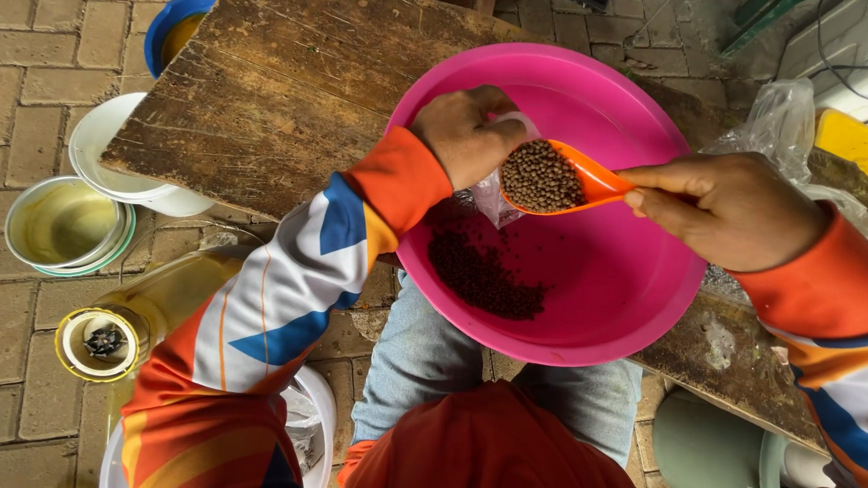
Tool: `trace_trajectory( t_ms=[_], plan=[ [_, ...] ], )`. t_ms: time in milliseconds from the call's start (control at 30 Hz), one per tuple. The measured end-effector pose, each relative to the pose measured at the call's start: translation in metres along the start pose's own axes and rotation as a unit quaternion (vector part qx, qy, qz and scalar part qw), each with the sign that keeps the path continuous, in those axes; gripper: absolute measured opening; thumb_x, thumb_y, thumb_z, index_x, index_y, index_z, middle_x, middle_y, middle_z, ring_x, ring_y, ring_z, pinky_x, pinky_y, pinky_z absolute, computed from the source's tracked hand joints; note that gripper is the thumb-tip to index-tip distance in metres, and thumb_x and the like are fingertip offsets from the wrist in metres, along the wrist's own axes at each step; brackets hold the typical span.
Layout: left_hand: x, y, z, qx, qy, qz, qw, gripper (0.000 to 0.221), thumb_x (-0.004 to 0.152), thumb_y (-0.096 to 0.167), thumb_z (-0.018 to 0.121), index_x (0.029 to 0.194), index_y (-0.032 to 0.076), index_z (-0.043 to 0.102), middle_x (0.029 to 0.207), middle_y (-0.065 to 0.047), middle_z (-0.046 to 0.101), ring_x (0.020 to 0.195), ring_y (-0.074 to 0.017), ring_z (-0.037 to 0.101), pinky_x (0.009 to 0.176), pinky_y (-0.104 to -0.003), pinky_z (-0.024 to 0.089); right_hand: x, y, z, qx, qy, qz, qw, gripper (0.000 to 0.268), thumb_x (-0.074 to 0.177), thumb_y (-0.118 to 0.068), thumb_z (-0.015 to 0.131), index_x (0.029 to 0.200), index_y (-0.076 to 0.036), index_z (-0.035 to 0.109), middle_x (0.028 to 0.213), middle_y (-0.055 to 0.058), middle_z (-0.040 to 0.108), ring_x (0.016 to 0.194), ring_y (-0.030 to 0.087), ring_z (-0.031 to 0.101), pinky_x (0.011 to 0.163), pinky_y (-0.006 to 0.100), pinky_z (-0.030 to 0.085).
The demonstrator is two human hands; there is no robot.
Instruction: Scooping small granules of fish feed from a bowl into plastic bags.
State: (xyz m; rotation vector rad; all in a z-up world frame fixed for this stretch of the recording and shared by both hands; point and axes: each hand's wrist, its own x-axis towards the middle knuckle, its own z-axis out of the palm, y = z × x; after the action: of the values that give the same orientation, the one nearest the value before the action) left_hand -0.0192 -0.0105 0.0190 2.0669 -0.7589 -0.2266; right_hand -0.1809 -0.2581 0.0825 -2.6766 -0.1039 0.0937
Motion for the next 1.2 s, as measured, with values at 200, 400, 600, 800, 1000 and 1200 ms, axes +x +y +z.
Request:
trace_trajectory(
  t_ms=[200,400,600,800,1000,1200],
  plan=[
    [0.002,-0.007,0.008,-0.002,0.033,0.043,0.999,0.038,0.089,0.039,0.064,0.114,0.013,0.076,0.093,-0.013,0.079,0.086,-0.0287,0.077,0.083,-0.040,0.059,0.020,-0.037,-0.003,-0.223,0.050,-0.073,0.971,0.031,0.095,-0.029,0.064,0.120,-0.014,0.077,0.085,0.013,0.075,0.070,0.030,0.072,0.065,0.041,0.056],
    [0.004,-0.008,0.011,0.038,0.060,0.008,0.997,0.037,0.095,0.040,0.061,0.118,0.016,0.077,0.095,-0.021,0.072,0.090,-0.0365,0.071,0.087,-0.044,0.056,0.026,-0.098,0.009,-0.421,0.057,-0.072,0.902,0.024,0.105,-0.022,0.055,0.106,-0.008,0.076,0.076,0.011,0.073,0.058,0.022,0.069,0.055,0.037,0.056],
    [0.010,-0.024,0.016,0.021,0.110,0.079,0.991,0.035,0.096,0.034,0.060,0.118,0.011,0.075,0.107,-0.024,0.070,0.101,-0.0393,0.068,0.093,-0.045,0.053,0.020,-0.123,0.039,-0.519,0.187,-0.187,0.813,0.011,0.089,-0.017,0.064,0.088,-0.013,0.073,0.077,0.001,0.067,0.075,0.018,0.066,0.061,0.033,0.052],
    [0.009,-0.029,0.008,-0.004,0.138,0.104,0.985,0.033,0.101,0.034,0.059,0.114,0.009,0.076,0.109,-0.022,0.072,0.102,-0.0376,0.068,0.093,-0.044,0.054,-0.024,-0.116,0.005,-0.511,0.224,-0.170,0.812,0.027,0.085,-0.018,0.067,0.107,-0.012,0.081,0.076,0.000,0.067,0.069,0.018,0.064,0.057,0.032,0.049],
    [0.013,-0.034,0.009,-0.034,0.165,0.083,0.982,0.031,0.100,0.032,0.061,0.113,0.009,0.076,0.102,-0.018,0.069,0.091,-0.0280,0.069,0.084,-0.041,0.057,-0.044,-0.058,-0.001,-0.411,0.189,-0.015,0.892,0.025,0.102,-0.026,0.069,0.120,-0.012,0.078,0.082,0.010,0.071,0.067,0.022,0.066,0.065,0.033,0.053],
    [0.021,-0.010,0.002,-0.090,0.073,0.051,0.992,0.032,0.104,0.033,0.058,0.105,0.008,0.077,0.075,-0.010,0.069,0.067,-0.0192,0.064,0.069,-0.035,0.057,-0.018,-0.034,0.033,-0.430,0.148,-0.090,0.886,0.049,0.083,-0.039,0.073,0.128,-0.019,0.071,0.110,0.009,0.069,0.093,0.026,0.069,0.077,0.043,0.060]
  ],
)
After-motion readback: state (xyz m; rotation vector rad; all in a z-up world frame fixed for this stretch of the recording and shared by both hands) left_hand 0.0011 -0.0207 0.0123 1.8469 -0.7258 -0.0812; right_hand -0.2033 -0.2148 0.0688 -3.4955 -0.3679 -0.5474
